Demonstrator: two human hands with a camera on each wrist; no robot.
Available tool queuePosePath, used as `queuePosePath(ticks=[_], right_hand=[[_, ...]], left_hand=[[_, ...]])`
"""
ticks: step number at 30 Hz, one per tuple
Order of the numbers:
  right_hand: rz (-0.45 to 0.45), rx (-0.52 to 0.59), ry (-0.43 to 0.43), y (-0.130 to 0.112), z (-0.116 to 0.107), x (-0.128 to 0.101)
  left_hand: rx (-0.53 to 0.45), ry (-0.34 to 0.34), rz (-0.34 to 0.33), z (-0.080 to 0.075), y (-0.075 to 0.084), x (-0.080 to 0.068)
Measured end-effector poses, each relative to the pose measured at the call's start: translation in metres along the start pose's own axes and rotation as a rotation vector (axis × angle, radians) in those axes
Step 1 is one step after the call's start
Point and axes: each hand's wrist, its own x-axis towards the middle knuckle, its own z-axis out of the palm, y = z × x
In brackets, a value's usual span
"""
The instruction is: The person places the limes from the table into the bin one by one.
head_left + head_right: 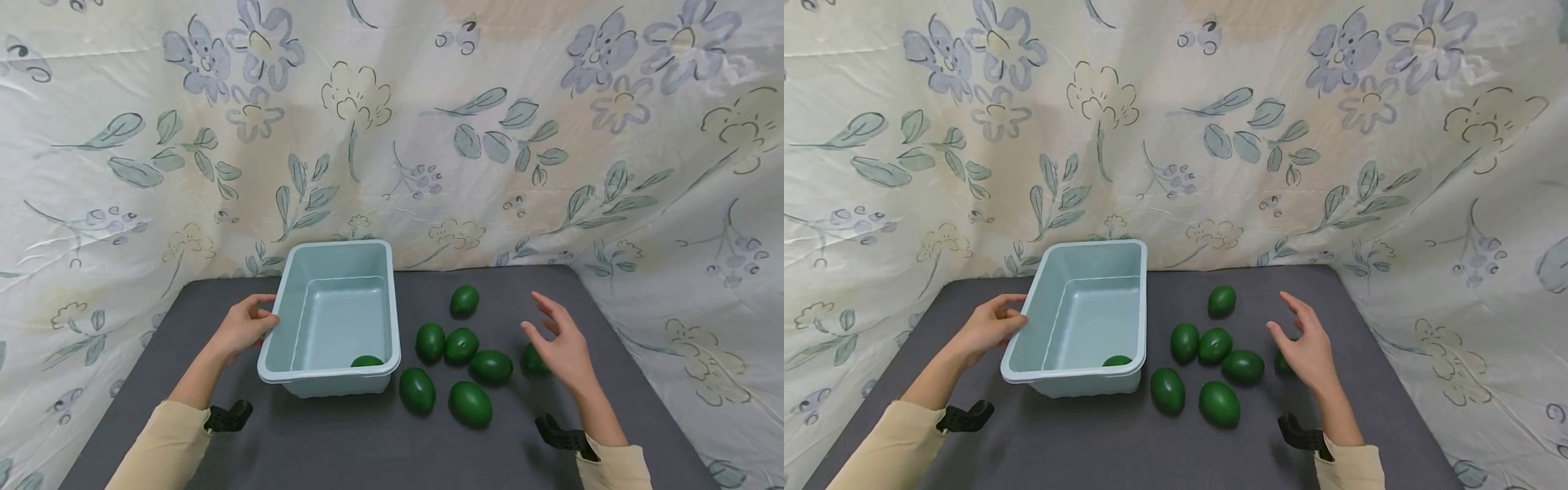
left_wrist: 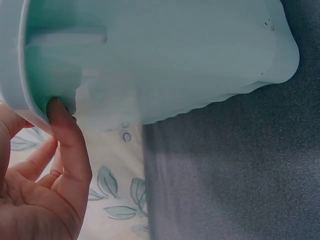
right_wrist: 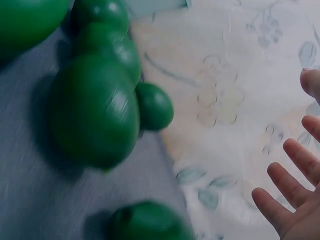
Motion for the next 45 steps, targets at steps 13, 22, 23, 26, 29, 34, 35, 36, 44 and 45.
queuePosePath(ticks=[13,22,23,26,29,34,35,36,44,45], right_hand=[[0.108,-0.069,-0.104,0.000,-0.019,-0.029],[0.175,-0.154,-0.168,0.001,-0.019,-0.035],[0.179,-0.157,-0.172,0.003,-0.019,-0.036],[0.180,-0.157,-0.180,0.006,-0.017,-0.037],[0.179,-0.157,-0.188,0.009,-0.014,-0.038],[0.182,-0.164,-0.188,0.011,-0.010,-0.039],[0.183,-0.167,-0.190,0.012,-0.009,-0.039],[0.183,-0.169,-0.190,0.012,-0.008,-0.039],[0.191,-0.170,-0.185,0.013,-0.003,-0.040],[0.191,-0.171,-0.181,0.012,-0.003,-0.040]], left_hand=[[-0.002,0.004,0.001,0.000,0.000,0.001],[0.002,0.004,0.001,0.000,-0.001,0.001],[0.002,0.004,0.001,0.000,-0.001,0.001],[0.000,0.003,0.002,0.000,-0.001,0.001],[0.001,0.002,0.000,0.000,0.000,0.001],[0.001,0.000,0.000,0.000,0.000,0.001],[0.003,0.000,0.001,0.000,0.000,0.001],[0.005,0.001,0.001,-0.001,0.000,0.002],[0.004,0.000,-0.003,-0.001,0.000,0.001],[0.004,-0.001,-0.005,-0.001,0.000,0.001]])
